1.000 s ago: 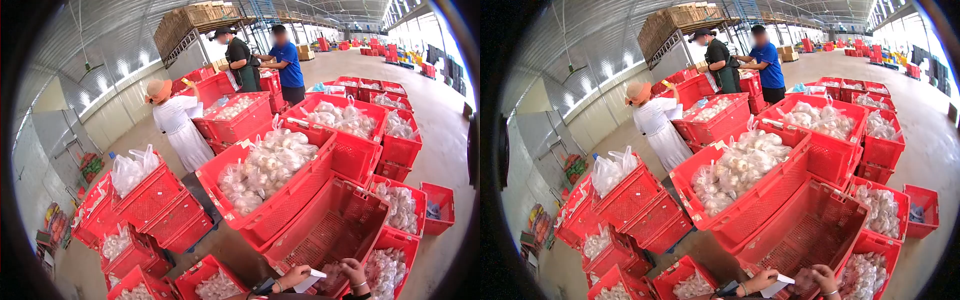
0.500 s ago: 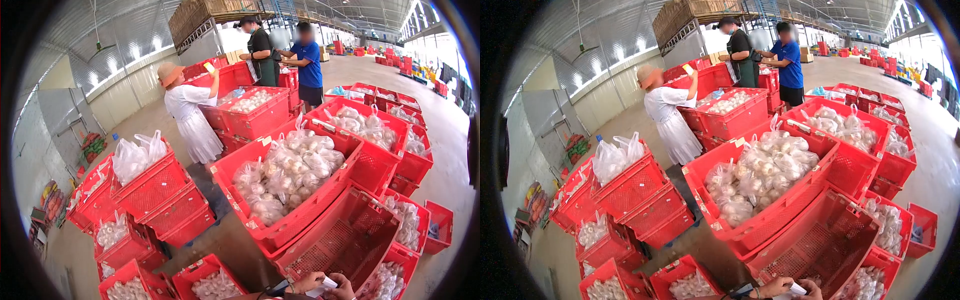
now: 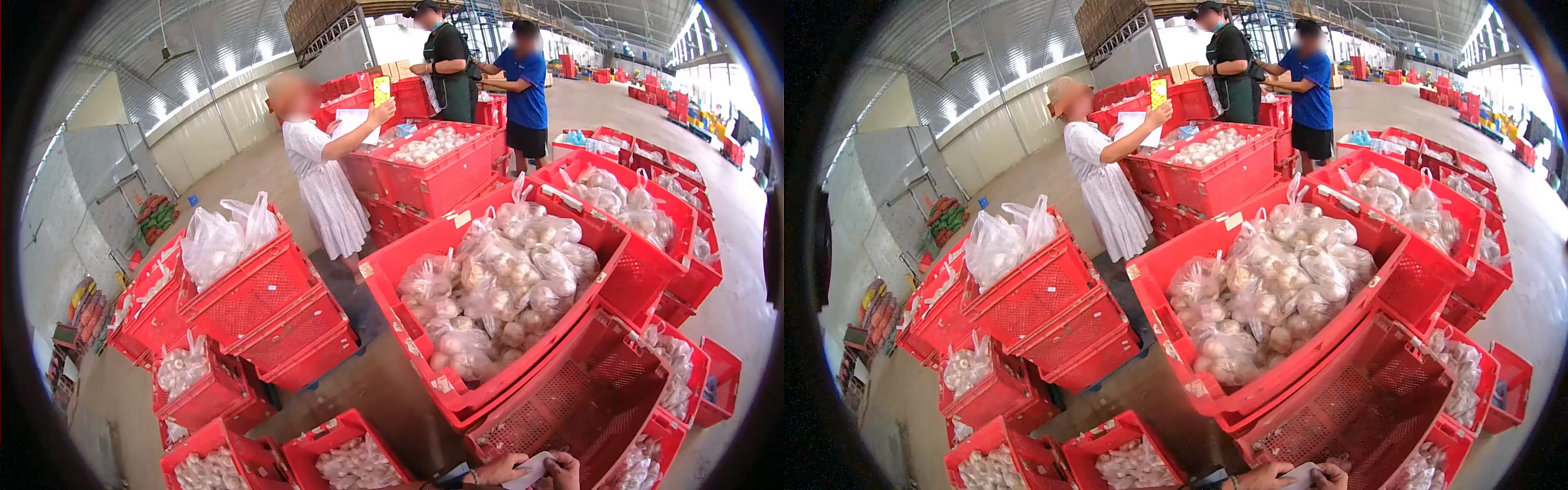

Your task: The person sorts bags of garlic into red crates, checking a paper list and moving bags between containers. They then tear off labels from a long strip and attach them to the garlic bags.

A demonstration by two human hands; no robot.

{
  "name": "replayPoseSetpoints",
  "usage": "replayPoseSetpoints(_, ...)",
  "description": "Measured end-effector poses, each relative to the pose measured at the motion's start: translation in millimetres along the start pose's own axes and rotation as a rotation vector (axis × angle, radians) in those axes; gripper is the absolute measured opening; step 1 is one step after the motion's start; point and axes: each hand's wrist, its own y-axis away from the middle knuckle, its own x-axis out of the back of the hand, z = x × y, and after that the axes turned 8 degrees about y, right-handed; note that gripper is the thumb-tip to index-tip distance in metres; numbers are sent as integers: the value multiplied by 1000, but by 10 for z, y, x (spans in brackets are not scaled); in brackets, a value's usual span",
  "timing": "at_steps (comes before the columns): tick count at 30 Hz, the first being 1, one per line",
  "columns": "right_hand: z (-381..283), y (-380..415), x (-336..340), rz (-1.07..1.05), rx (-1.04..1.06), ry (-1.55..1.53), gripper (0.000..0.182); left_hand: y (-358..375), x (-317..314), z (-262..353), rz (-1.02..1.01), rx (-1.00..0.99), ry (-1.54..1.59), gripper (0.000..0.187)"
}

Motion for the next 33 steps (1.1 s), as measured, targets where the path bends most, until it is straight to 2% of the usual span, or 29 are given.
replayPoseSetpoints(2,46,-52,-50,18,35,-13,9,115,36,148,96,111,37,16)
replayPoseSetpoints(5,74,-83,-80,-16,-4,-70,8,218,42,187,143,128,-9,20)
replayPoseSetpoints(8,61,-62,-67,-63,-19,117,7,297,6,276,184,212,-69,21)
replayPoseSetpoints(10,308,-181,-69,-88,3,-57,6,321,-40,120,208,188,-53,24)
replayPoseSetpoints(13,480,-246,-64,-126,4,-134,5,382,-69,77,233,136,-37,28)
replayPoseSetpoints(15,383,-204,-21,-185,8,-107,7,392,-44,84,223,139,-127,28)
replayPoseSetpoints(17,248,-153,-86,-159,-107,-354,9,417,-73,95,246,151,-102,28)
replayPoseSetpoints(18,154,-143,-163,-120,-50,-351,5,418,-98,-3,260,144,-132,27)
replayPoseSetpoints(19,55,-89,-202,-88,-135,-372,3,407,-131,-71,240,131,-165,26)
replayPoseSetpoints(20,122,-183,-143,-120,-26,-109,3,429,-189,-25,288,-54,-13,26)
replayPoseSetpoints(21,185,-158,-54,-102,51,146,4,434,-166,98,250,36,28,28)
replayPoseSetpoints(22,144,-112,-49,-85,-10,89,4,315,-180,-55,164,73,-122,28)
replayPoseSetpoints(23,200,-214,-201,-183,6,106,4,386,-87,-206,207,125,-269,29)
replayPoseSetpoints(24,323,-281,-224,-236,0,67,5,581,-53,-183,309,131,-255,29)
replayPoseSetpoints(25,195,-197,-24,-157,-5,19,7,562,-92,-143,371,75,-141,28)
replayPoseSetpoints(26,148,-125,46,-155,123,326,5,473,-165,-113,308,42,-35,27)
replayPoseSetpoints(27,124,-55,1,-142,-148,-103,5,451,-158,-19,261,160,-107,25)
replayPoseSetpoints(28,-39,-59,-118,-112,-121,-180,6,410,-27,-63,219,96,-213,26)
replayPoseSetpoints(29,-138,21,-184,-127,-130,-221,8,477,-54,-162,229,52,-285,26)
replayPoseSetpoints(30,83,-108,-86,-107,-68,41,9,502,-77,-63,257,62,-136,25)
replayPoseSetpoints(31,83,-82,-45,-131,34,153,10,518,-81,36,272,104,-81,24)
replayPoseSetpoints(32,206,45,-30,-53,-19,38,9,488,-102,-104,203,74,-129,25)
replayPoseSetpoints(33,215,-83,-107,-84,-46,-43,8,494,-19,-223,249,33,-179,25)
